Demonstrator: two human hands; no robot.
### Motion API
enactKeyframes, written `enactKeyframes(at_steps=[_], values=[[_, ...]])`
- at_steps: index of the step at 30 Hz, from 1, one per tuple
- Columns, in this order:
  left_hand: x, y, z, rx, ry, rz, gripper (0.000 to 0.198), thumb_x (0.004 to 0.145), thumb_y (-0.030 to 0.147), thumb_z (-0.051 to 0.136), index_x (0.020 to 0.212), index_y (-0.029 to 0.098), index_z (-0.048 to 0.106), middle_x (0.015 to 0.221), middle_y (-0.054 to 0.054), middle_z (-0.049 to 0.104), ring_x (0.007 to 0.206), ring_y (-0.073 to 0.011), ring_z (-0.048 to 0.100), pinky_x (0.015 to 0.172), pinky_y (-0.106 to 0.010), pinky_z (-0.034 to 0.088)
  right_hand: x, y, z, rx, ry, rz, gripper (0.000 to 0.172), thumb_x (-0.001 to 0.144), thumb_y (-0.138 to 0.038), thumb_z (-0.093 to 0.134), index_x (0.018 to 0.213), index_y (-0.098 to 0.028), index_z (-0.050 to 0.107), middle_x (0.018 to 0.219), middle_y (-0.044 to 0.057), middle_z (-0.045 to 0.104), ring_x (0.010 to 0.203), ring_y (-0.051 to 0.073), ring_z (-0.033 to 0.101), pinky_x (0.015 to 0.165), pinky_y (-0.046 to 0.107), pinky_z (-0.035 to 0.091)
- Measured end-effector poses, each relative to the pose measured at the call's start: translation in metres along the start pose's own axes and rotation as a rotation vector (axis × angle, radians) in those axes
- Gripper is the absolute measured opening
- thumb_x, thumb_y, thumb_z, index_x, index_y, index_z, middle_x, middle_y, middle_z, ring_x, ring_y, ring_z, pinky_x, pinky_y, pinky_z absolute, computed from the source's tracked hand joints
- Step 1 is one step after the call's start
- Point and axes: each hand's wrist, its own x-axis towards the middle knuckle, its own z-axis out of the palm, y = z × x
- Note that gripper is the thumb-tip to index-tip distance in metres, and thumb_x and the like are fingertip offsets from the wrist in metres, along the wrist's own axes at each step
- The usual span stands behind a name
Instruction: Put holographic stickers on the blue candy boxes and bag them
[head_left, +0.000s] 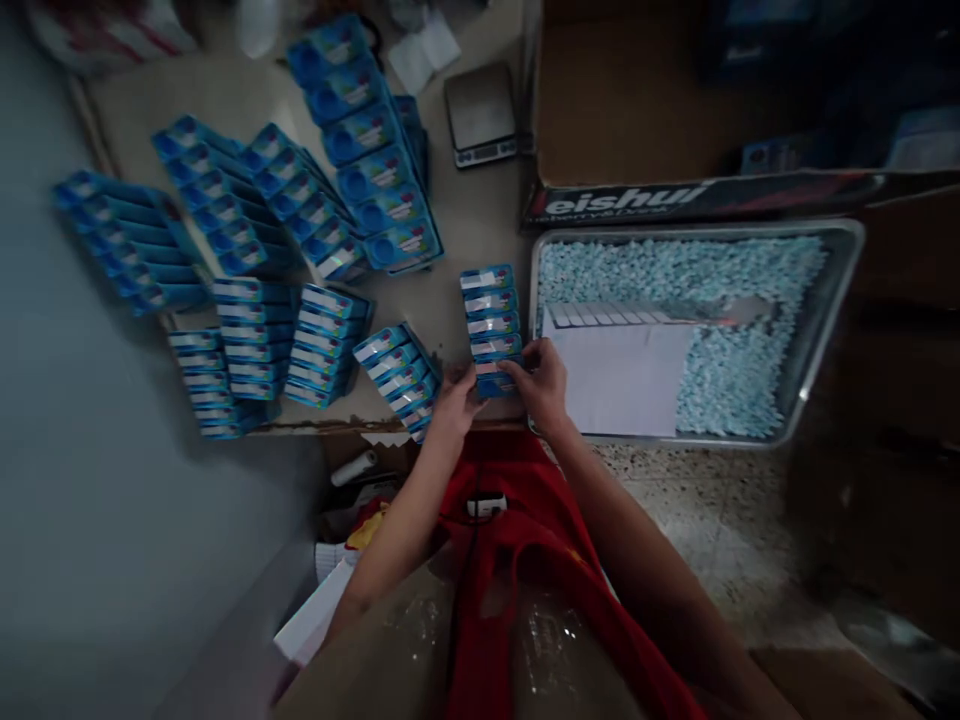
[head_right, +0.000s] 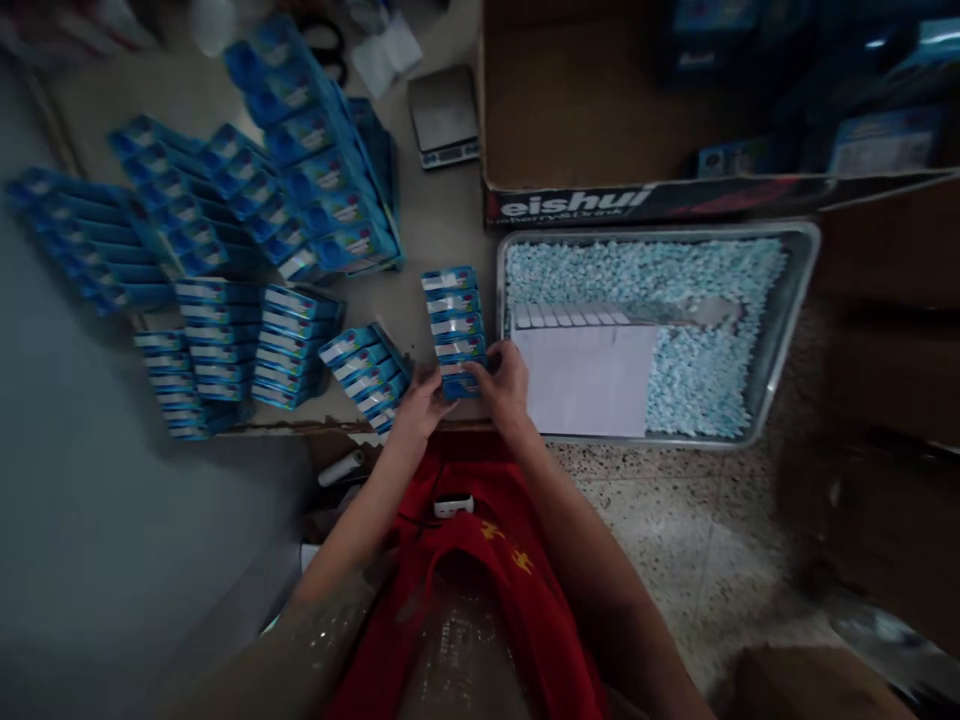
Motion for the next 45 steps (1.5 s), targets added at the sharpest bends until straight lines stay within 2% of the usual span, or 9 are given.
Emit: enactKeyframes(at_steps=[8,13,17,22,27,30,36,41,45], values=[[0.023,-0.009,0.015,0.089,0.241,0.135,0.017,0.083,0.034,0.066,0.093,0.024,0.058,0.087,-0.001,0.069,0.078,-0.0178,0.066,0.073,-0.031,0.054,0.001,0.002,-0.001,-0.056,-0.056,-0.050,0.035,0.079,-0.053,0.068,0.088,-0.024,0.051,0.079,-0.003,0.055,0.070,0.017,0.049,0.069,0.033,0.039],[0.041,0.015,0.023,0.270,0.393,0.554,0.013,0.092,0.036,0.062,0.090,0.024,0.061,0.100,-0.006,0.071,0.102,-0.0217,0.067,0.097,-0.034,0.049,-0.004,0.010,0.003,-0.039,-0.035,-0.095,0.038,0.080,-0.055,0.068,0.091,-0.025,0.048,0.084,-0.002,0.054,0.076,0.018,0.050,0.074,0.034,0.043],[0.066,0.038,0.033,0.272,0.299,0.798,0.022,0.099,0.043,0.056,0.105,0.024,0.066,0.119,-0.010,0.070,0.118,-0.0219,0.064,0.108,-0.035,0.045,-0.005,0.014,0.004,0.072,-0.076,-0.054,0.049,0.080,-0.057,0.068,0.109,-0.025,0.047,0.084,-0.004,0.051,0.074,0.018,0.051,0.069,0.033,0.045],[0.084,0.037,0.038,0.280,0.108,0.805,0.026,0.098,0.037,0.059,0.119,0.023,0.069,0.132,-0.013,0.066,0.130,-0.0250,0.057,0.116,-0.040,0.040,0.000,0.012,-0.001,0.055,-0.185,-0.115,0.056,0.083,-0.053,0.067,0.125,-0.023,0.048,0.087,-0.001,0.053,0.074,0.019,0.051,0.071,0.035,0.047],[0.092,0.051,0.038,0.308,0.276,0.714,0.017,0.099,0.033,0.057,0.102,0.022,0.069,0.109,-0.010,0.072,0.111,-0.0247,0.065,0.104,-0.037,0.045,0.004,0.013,-0.002,0.070,-0.213,-0.089,0.060,0.079,-0.052,0.070,0.126,-0.023,0.047,0.083,-0.003,0.053,0.074,0.020,0.052,0.069,0.035,0.046],[0.104,0.073,0.048,0.363,0.272,0.777,0.022,0.101,0.036,0.057,0.086,0.022,0.065,0.096,-0.007,0.072,0.099,-0.0222,0.066,0.097,-0.032,0.045,0.007,0.013,0.003,0.069,-0.187,-0.082,0.059,0.080,-0.052,0.070,0.127,-0.023,0.048,0.083,-0.003,0.056,0.073,0.020,0.053,0.069,0.035,0.046],[0.118,0.100,0.049,0.655,0.272,0.765,0.015,0.101,0.025,0.056,0.087,0.020,0.060,0.097,-0.006,0.068,0.107,-0.0210,0.060,0.101,-0.034,0.041,0.006,0.000,0.006,0.062,-0.159,-0.033,0.056,0.079,-0.052,0.075,0.122,-0.022,0.054,0.099,0.004,0.066,0.085,0.021,0.060,0.079,0.035,0.050],[0.082,0.101,0.025,0.800,0.311,0.779,0.007,0.092,0.017,0.057,0.087,0.019,0.062,0.096,-0.006,0.070,0.102,-0.0242,0.064,0.097,-0.039,0.045,0.006,-0.018,-0.034,0.319,0.208,0.287,0.064,0.077,-0.072,0.071,0.112,-0.022,0.054,0.097,0.001,0.060,0.082,0.017,0.060,0.076,0.032,0.049],[0.033,0.097,0.034,0.923,0.317,0.873,0.008,0.093,0.023,0.058,0.093,0.019,0.066,0.097,-0.007,0.071,0.099,-0.0265,0.067,0.093,-0.042,0.050,0.052,-0.007,-0.083,0.623,0.473,0.483,0.054,0.078,-0.068,0.069,0.106,-0.024,0.051,0.095,0.000,0.060,0.078,0.014,0.060,0.066,0.027,0.046]])
